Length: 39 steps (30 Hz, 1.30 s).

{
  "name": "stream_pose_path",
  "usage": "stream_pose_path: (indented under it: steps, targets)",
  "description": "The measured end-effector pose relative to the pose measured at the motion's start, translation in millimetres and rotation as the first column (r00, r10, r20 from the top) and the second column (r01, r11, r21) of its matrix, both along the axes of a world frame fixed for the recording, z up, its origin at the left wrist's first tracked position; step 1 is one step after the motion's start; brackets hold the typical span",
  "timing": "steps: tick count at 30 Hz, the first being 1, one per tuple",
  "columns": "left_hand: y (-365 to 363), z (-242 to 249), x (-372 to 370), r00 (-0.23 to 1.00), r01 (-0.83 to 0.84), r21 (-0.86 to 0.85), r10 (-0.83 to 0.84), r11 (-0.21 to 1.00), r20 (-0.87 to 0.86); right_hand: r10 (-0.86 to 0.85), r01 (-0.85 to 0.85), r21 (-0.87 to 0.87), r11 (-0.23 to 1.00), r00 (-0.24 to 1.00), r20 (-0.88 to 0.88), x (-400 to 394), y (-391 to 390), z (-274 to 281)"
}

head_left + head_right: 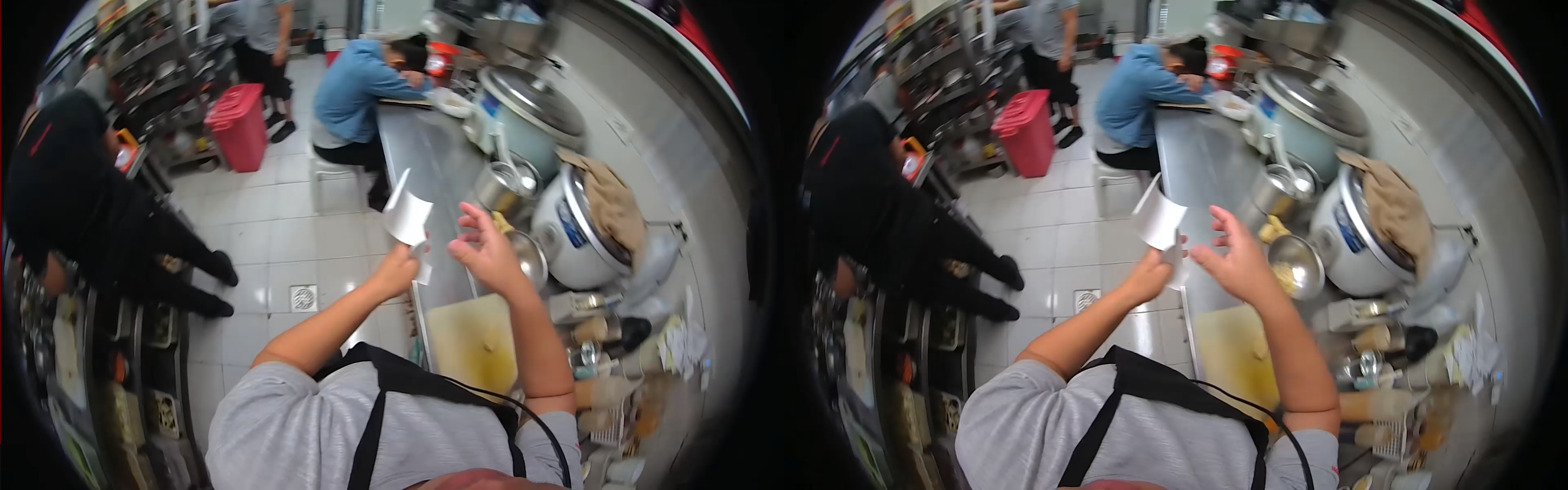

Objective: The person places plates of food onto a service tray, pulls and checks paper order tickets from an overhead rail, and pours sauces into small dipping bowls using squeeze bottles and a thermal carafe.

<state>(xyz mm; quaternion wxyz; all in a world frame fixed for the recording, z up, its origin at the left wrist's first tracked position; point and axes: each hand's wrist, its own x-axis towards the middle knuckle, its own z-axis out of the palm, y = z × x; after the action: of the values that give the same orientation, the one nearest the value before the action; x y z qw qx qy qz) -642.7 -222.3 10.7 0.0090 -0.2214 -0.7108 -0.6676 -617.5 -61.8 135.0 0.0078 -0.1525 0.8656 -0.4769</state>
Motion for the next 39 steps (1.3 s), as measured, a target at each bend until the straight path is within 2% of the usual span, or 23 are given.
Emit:
stream_pose_path:
  steps: [1,2,3,5,6,7,8,11,12,15,16,19,22,25,29,30,33,34,35,37,38,39]
  targets:
    - [-7,5,1,0.988,-0.075,-0.096,0.061,0.993,-0.140,0.018,-0.017,-0.019,1.000,0.999,0.031,-9,-28,-10]
    - [-13,10,-1,0.987,-0.053,-0.046,0.046,0.997,-0.152,0.031,-0.029,-0.036,0.999,0.998,0.056,-17,-53,-21]
    - [-23,14,-5,0.985,-0.027,0.003,0.027,1.000,-0.169,0.119,-0.119,-0.119,0.986,0.993,-0.011,-34,-75,-44]
    - [-54,9,-13,0.955,-0.182,-0.124,0.146,0.975,-0.257,0.180,-0.187,-0.091,0.978,0.981,-0.075,-50,-122,-50]
    - [-72,1,-22,0.930,-0.277,-0.191,0.213,0.942,-0.300,0.157,-0.163,-0.050,0.985,0.982,-0.106,-60,-146,-59]
    - [-92,-6,-32,0.897,-0.372,-0.255,0.274,0.893,-0.346,0.135,-0.138,-0.012,0.990,0.981,-0.139,-70,-171,-67]
    - [-114,-12,-41,0.810,-0.506,-0.249,0.355,0.826,-0.467,0.151,-0.152,-0.005,0.988,0.982,-0.111,-78,-196,-68]
    - [-192,-11,-61,0.777,-0.628,-0.504,0.447,0.593,-0.443,0.255,-0.260,-0.026,0.965,0.959,-0.122,-122,-274,-93]
    - [-219,-19,-69,0.787,-0.617,-0.552,0.457,0.561,-0.414,0.288,-0.279,0.075,0.957,0.943,-0.166,-131,-303,-94]
    - [-288,10,-79,0.728,-0.628,-0.734,0.529,0.259,-0.436,0.470,-0.444,0.314,0.839,0.883,-0.006,-149,-384,-74]
    - [-308,12,-85,0.714,-0.622,-0.746,0.563,0.239,-0.416,0.444,-0.405,0.249,0.880,0.887,-0.128,-154,-408,-84]
    - [-363,15,-104,0.684,-0.581,-0.792,0.641,0.188,-0.349,0.493,-0.438,0.359,0.824,0.867,-0.073,-185,-470,-84]
    - [-409,13,-123,0.657,-0.518,-0.840,0.704,0.160,-0.271,0.553,-0.494,0.331,0.804,0.826,-0.111,-214,-520,-89]
    - [-449,2,-148,0.506,-0.636,-0.768,0.794,0.079,-0.338,0.633,-0.559,0.344,0.754,0.757,-0.159,-257,-565,-97]
    - [-500,3,-195,0.457,-0.640,-0.769,0.806,0.004,-0.376,0.637,-0.616,0.170,0.769,0.761,-0.126,-322,-621,-101]
    - [-510,5,-213,0.434,-0.657,-0.754,0.813,-0.009,-0.387,0.631,-0.606,0.194,0.772,0.766,-0.119,-339,-634,-100]
    - [-547,15,-273,0.384,-0.724,-0.689,0.830,-0.001,-0.405,0.643,-0.679,-0.159,0.716,0.731,-0.229,-405,-678,-104]
    - [-561,22,-295,0.367,-0.751,-0.660,0.834,0.004,-0.413,0.653,-0.697,-0.218,0.683,0.717,-0.243,-435,-695,-106]
    - [-579,25,-318,0.373,-0.827,-0.546,0.858,0.134,-0.354,0.632,-0.706,-0.254,0.661,0.706,-0.318,-464,-709,-104]
    - [-619,23,-358,0.411,-0.902,-0.250,0.877,0.351,-0.251,0.662,-0.721,-0.362,0.591,0.690,-0.292,-515,-736,-89]
    - [-638,18,-382,0.319,-0.948,-0.100,0.918,0.303,-0.235,0.641,-0.717,-0.411,0.563,0.693,-0.331,-533,-750,-79]
    - [-653,31,-395,0.398,-0.917,0.019,0.916,0.399,-0.048,0.618,-0.712,-0.457,0.533,0.697,-0.364,-548,-761,-66]
